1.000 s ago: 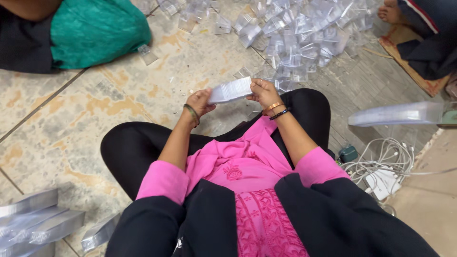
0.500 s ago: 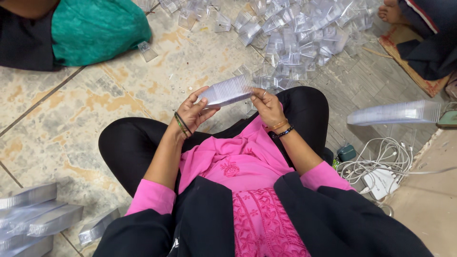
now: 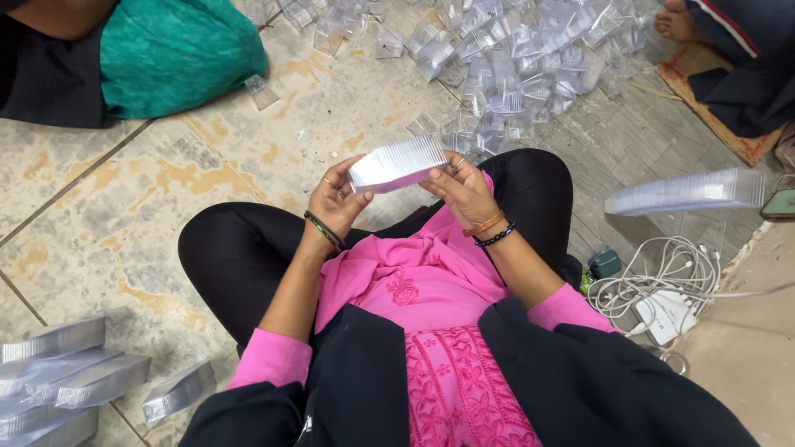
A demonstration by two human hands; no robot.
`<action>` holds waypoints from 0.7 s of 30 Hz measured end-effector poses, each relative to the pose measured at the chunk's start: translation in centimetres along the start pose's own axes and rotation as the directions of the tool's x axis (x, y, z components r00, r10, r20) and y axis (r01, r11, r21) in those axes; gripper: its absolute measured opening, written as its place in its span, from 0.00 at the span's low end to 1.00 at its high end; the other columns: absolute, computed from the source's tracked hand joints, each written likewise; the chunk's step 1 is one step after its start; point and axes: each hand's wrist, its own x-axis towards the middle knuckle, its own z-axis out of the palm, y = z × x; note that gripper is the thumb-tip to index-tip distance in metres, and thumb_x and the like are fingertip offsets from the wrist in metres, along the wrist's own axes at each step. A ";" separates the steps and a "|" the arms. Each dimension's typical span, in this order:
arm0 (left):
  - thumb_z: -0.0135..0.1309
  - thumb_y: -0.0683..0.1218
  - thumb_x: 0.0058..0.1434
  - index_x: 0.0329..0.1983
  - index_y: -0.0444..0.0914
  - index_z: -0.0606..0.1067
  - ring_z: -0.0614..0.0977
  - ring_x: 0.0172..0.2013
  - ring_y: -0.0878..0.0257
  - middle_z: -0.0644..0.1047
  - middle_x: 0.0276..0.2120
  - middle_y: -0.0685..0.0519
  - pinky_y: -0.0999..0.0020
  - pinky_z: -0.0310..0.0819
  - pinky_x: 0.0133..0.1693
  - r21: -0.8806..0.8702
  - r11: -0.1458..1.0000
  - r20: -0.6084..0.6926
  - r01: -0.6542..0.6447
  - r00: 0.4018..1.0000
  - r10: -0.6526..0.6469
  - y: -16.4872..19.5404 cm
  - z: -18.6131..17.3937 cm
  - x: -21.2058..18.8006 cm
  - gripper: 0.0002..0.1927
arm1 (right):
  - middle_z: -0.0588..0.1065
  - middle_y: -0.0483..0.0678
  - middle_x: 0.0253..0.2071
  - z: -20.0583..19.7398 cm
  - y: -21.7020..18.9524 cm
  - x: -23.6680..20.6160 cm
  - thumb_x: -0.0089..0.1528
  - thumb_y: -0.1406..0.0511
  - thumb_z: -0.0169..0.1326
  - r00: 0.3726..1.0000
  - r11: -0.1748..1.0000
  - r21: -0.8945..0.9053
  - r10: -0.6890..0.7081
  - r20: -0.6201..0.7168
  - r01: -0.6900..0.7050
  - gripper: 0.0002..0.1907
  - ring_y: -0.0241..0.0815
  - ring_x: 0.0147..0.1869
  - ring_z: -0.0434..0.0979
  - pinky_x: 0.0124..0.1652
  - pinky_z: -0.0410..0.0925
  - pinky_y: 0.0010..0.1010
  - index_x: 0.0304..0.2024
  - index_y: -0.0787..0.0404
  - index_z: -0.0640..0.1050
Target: The person sits cross-legged on the floor among piles of clear plastic box components, picks up box halves and lids one at a time, folds and snaps them together by hand, and sets the assembled boxes onto a growing stack beside them.
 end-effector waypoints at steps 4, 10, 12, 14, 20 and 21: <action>0.60 0.34 0.66 0.72 0.33 0.64 0.76 0.52 0.64 0.72 0.53 0.49 0.73 0.74 0.52 -0.028 0.988 -0.012 0.152 0.988 -0.153 0.2 0.5 -0.8 0.32 | 0.77 0.50 0.52 -0.4 1.2 0.1 0.71 0.70 0.57 0.987 0.972 -0.194 -0.149 -0.058 0.135 0.12 0.37 0.52 0.76 0.56 0.72 0.32 0.55 0.66 0.73; 0.60 0.34 0.63 0.71 0.33 0.61 0.78 0.56 0.62 0.75 0.58 0.46 0.71 0.75 0.56 -0.120 0.984 -0.097 0.128 0.985 -0.140 0.5 1.1 -1.2 0.34 | 0.76 0.44 0.57 -0.5 1.5 -0.4 0.69 0.71 0.57 0.971 0.880 -0.414 -0.233 0.053 0.233 0.19 0.31 0.56 0.74 0.55 0.69 0.25 0.62 0.66 0.72; 0.60 0.33 0.60 0.73 0.37 0.55 0.78 0.55 0.59 0.75 0.57 0.44 0.69 0.75 0.55 -0.130 0.989 -0.122 0.063 0.989 -0.079 0.5 1.3 -1.3 0.41 | 0.74 0.44 0.58 -0.1 1.2 -0.3 0.68 0.72 0.58 0.962 0.874 -0.407 -0.265 0.065 0.268 0.22 0.32 0.60 0.73 0.59 0.68 0.26 0.64 0.66 0.70; 0.59 0.32 0.61 0.71 0.34 0.56 0.75 0.61 0.58 0.70 0.64 0.43 0.67 0.72 0.61 -0.050 0.999 -0.111 0.002 0.994 -0.008 0.5 1.4 -1.5 0.38 | 0.74 0.45 0.59 0.3 0.9 -0.3 0.68 0.73 0.57 0.959 0.876 -0.393 -0.272 0.074 0.279 0.24 0.33 0.63 0.73 0.61 0.68 0.26 0.66 0.65 0.69; 0.58 0.30 0.63 0.68 0.31 0.63 0.72 0.68 0.54 0.67 0.70 0.40 0.61 0.70 0.68 0.113 0.990 -0.076 -0.089 0.992 0.097 0.7 2.0 -1.9 0.31 | 0.74 0.46 0.60 1.2 0.2 -0.8 0.67 0.72 0.57 0.973 0.912 -0.339 -0.217 0.079 0.231 0.22 0.34 0.62 0.73 0.59 0.68 0.26 0.63 0.65 0.69; 0.58 0.29 0.63 0.68 0.31 0.63 0.72 0.68 0.54 0.67 0.70 0.40 0.60 0.70 0.68 0.129 0.987 -0.073 -0.100 0.991 0.110 0.8 2.1 -1.9 0.31 | 0.73 0.46 0.61 1.2 0.2 -0.8 0.67 0.72 0.57 0.966 0.914 -0.312 -0.240 0.100 0.259 0.20 0.34 0.64 0.72 0.61 0.67 0.27 0.61 0.65 0.70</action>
